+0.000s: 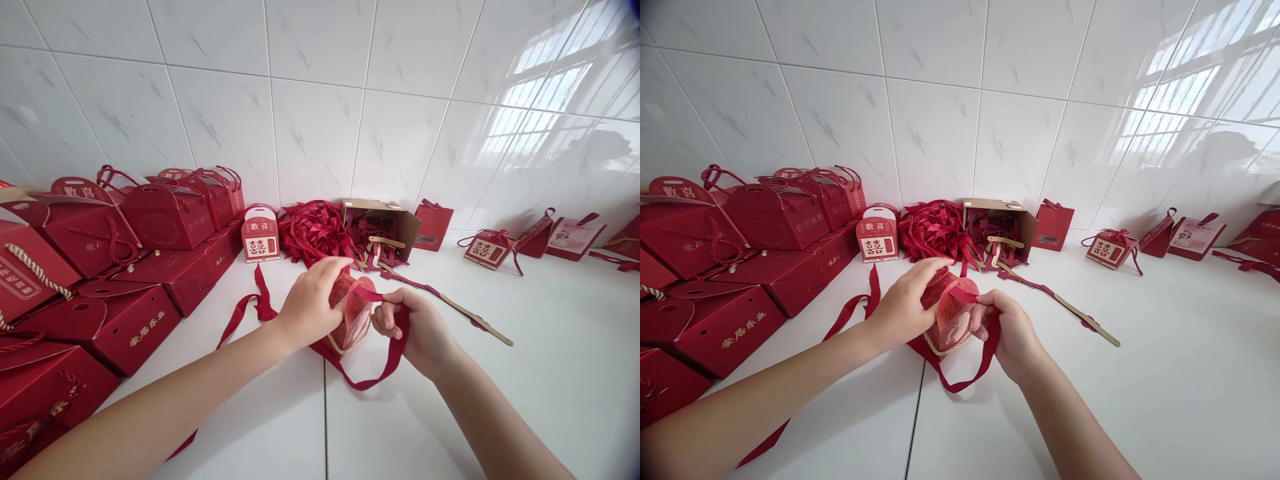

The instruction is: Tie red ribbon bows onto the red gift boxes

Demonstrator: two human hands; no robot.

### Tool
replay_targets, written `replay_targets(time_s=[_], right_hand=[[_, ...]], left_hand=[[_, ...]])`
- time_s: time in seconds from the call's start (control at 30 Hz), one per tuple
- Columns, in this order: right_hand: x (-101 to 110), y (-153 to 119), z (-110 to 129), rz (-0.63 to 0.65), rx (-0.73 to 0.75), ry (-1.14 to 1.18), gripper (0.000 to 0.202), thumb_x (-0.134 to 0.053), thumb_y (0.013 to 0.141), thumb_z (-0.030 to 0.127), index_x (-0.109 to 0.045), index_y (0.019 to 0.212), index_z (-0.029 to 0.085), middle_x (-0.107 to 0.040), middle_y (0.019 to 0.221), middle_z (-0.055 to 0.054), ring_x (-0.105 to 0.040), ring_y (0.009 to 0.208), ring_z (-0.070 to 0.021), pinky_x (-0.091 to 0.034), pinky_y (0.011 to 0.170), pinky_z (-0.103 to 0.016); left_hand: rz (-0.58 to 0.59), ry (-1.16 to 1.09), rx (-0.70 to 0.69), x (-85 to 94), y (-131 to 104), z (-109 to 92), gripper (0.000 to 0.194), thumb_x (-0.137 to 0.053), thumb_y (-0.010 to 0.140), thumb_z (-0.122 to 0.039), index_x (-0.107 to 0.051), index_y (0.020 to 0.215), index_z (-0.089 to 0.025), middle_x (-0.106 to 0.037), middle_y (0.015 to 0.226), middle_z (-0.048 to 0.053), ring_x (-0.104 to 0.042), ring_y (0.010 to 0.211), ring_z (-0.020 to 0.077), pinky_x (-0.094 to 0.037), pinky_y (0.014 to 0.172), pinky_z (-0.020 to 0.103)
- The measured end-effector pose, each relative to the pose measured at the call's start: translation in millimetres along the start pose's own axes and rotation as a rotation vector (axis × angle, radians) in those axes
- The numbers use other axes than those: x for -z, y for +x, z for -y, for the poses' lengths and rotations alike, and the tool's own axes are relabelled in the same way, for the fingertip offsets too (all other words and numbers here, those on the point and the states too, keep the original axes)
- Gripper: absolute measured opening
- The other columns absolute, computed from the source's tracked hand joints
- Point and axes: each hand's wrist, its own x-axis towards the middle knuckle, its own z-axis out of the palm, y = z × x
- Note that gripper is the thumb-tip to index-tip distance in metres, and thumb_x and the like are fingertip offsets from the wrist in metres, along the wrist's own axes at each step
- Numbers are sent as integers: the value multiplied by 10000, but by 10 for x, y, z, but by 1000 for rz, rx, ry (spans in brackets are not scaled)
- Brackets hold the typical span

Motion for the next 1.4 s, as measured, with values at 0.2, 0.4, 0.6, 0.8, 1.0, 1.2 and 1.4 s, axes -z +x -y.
replay_targets(time_s=[0.2,0.4,0.6,0.8,1.0,1.2,1.4], right_hand=[[-62,-30,-28,39,-14,-163,401,-432,811,305,-637,510,136,-560,544,-32,-415,530,-107,-345,603,-270],[-51,-25,-39,89,0,-235,410,-443,833,348,-656,549,142,-574,557,-36,-426,549,-113,-347,617,-268],[-42,-23,-22,97,1,-234,397,-447,830,347,-666,569,141,-589,587,-49,-430,562,-120,-347,627,-276],[-68,-32,-52,130,-23,-274,432,-421,838,393,-658,574,147,-575,588,-50,-425,566,-131,-351,635,-288],[-48,-40,47,-429,444,-775,442,-449,803,591,-686,764,219,-604,910,-74,-492,917,-248,-337,847,-363],[-354,37,406,-65,470,-721,365,-570,804,431,-585,1141,292,-570,1174,-47,-536,999,-218,-418,811,-345],[-658,-165,751,-220,813,-748,109,-600,803,275,-664,756,200,-660,776,-19,-616,754,-168,-460,691,-299]], left_hand=[[-203,59,-141,20,25,69,80,-545,811,-180,-621,832,-194,-550,1153,85,-511,1091,207,-442,922,364],[-242,55,-123,33,50,103,79,-565,797,-167,-617,744,-193,-574,1054,68,-538,1032,203,-446,909,378],[-259,29,-160,42,55,108,186,-596,787,-186,-636,966,-216,-543,1099,74,-523,1063,203,-434,949,391],[-271,-3,-150,11,65,112,105,-623,779,-206,-713,763,-258,-584,1036,43,-547,1005,200,-451,909,400],[-351,-276,106,181,155,30,77,-646,764,-257,-701,799,-217,-574,973,44,-557,999,182,-456,919,364],[-366,-512,125,444,162,-245,73,-671,745,-278,-688,798,-231,-611,963,27,-541,1040,191,-469,897,340],[-13,-599,487,507,246,-125,284,-522,820,-296,-595,1094,-279,-627,1094,18,-567,1046,187,-491,803,295]])
